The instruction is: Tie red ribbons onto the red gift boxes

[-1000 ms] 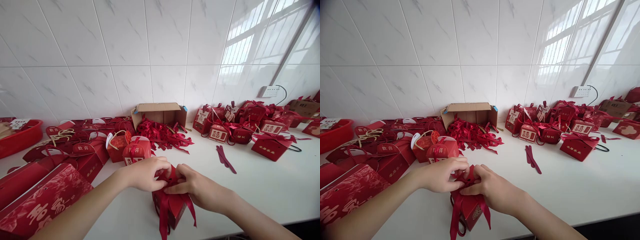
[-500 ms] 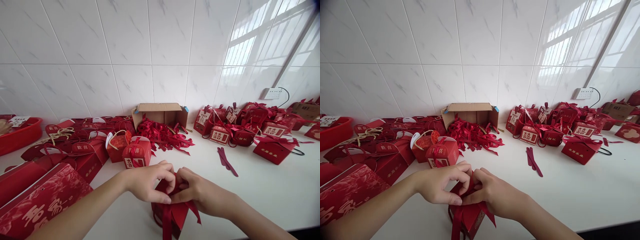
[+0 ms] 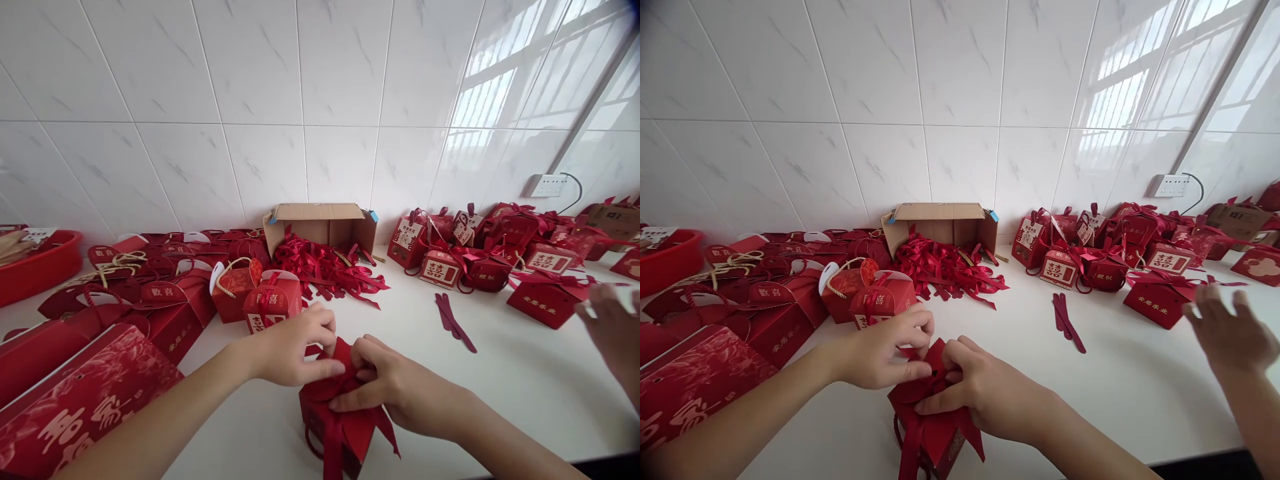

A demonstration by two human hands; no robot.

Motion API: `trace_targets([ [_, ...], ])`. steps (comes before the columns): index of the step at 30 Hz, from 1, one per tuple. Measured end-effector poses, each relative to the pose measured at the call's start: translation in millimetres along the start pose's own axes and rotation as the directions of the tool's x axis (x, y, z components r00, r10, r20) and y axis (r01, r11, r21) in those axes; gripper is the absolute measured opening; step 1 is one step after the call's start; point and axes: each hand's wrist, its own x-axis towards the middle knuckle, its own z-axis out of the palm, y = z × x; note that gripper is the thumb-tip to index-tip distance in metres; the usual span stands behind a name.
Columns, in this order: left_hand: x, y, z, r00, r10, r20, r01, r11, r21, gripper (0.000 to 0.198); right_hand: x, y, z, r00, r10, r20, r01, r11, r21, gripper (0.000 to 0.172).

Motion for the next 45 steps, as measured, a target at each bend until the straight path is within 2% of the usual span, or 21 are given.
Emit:
trace_targets([
  [2, 1.0, 0.4, 1.6, 0.995, 0.018, -0.100, -0.006, 0.993, 0.118, 0.034, -0.7, 0.0, -0.2, 1.000, -0.009, -0.016, 0.009, 1.000, -0.003, 0.032],
  [4, 1.0, 0.9, 4.8, 0.989, 0.028, -0.144, -0.009, 0.991, 0.131, 0.036, -1.2, 0.2, -0.3, 0.999, -0.023, -0.043, 0.023, 1.000, -0.010, 0.032],
  [7, -1.0, 1.5, 12.0, 0.987, -0.039, -0.158, 0.031, 0.998, -0.055, 0.034, -1.1, -0.1, -0.2, 0.997, -0.045, -0.070, 0.043, 0.999, -0.025, 0.029],
  [11, -3.5, 3.5, 23.7, 0.978, -0.114, -0.176, 0.053, 0.946, -0.319, 0.030, 0.1, -1.3, 0.6, 0.990, -0.069, -0.123, 0.066, 0.997, -0.026, 0.028],
  [15, -1.9, 8.5, 34.4, 0.964, -0.126, -0.234, 0.006, 0.891, -0.455, 0.035, -1.6, 1.4, 0.5, 0.985, -0.072, -0.158, 0.076, 0.997, 0.024, 0.025],
  [18, -0.9, 13.2, 38.4, 0.953, -0.151, -0.262, 0.007, 0.877, -0.480, 0.035, -5.6, 7.7, 0.8, 0.972, -0.069, -0.224, 0.082, 0.995, 0.048, 0.027],
  [23, -1.8, 17.3, 39.2, 0.938, -0.227, -0.260, 0.071, 0.864, -0.498, 0.035, -10.8, 17.4, 4.1, 0.934, 0.090, -0.347, -0.014, 0.976, 0.216, 0.006],
  [26, -1.7, 15.9, 43.3, 0.927, -0.262, -0.269, 0.087, 0.846, -0.527, 0.036, -11.8, 18.8, 5.5, 0.928, 0.118, -0.354, -0.023, 0.965, 0.263, 0.010],
  [30, -0.8, 12.7, 51.8, 0.911, -0.271, -0.312, 0.046, 0.817, -0.575, 0.044, -12.5, 20.0, 7.2, 0.920, 0.122, -0.373, -0.012, 0.959, 0.285, 0.015],
  [37, -0.1, 10.9, 56.4, 0.910, -0.267, -0.319, 0.043, 0.824, -0.565, 0.045, -16.1, 25.7, 11.0, 0.898, 0.094, -0.429, 0.034, 0.959, 0.283, 0.023],
  [40, 0.3, 9.3, 56.6, 0.907, -0.279, -0.314, 0.048, 0.811, -0.582, 0.038, -18.0, 26.3, 9.7, 0.880, 0.125, -0.457, 0.011, 0.959, 0.283, 0.027],
  [44, -2.2, 8.0, 54.2, 0.908, -0.336, -0.250, 0.128, 0.791, -0.598, 0.015, -19.1, 26.3, 7.6, 0.870, 0.140, -0.473, 0.001, 0.958, 0.286, 0.028],
  [45, -3.2, 7.9, 53.0, 0.907, -0.351, -0.233, 0.148, 0.783, -0.604, 0.018, -19.2, 26.2, 7.0, 0.870, 0.137, -0.474, 0.006, 0.958, 0.287, 0.027],
])
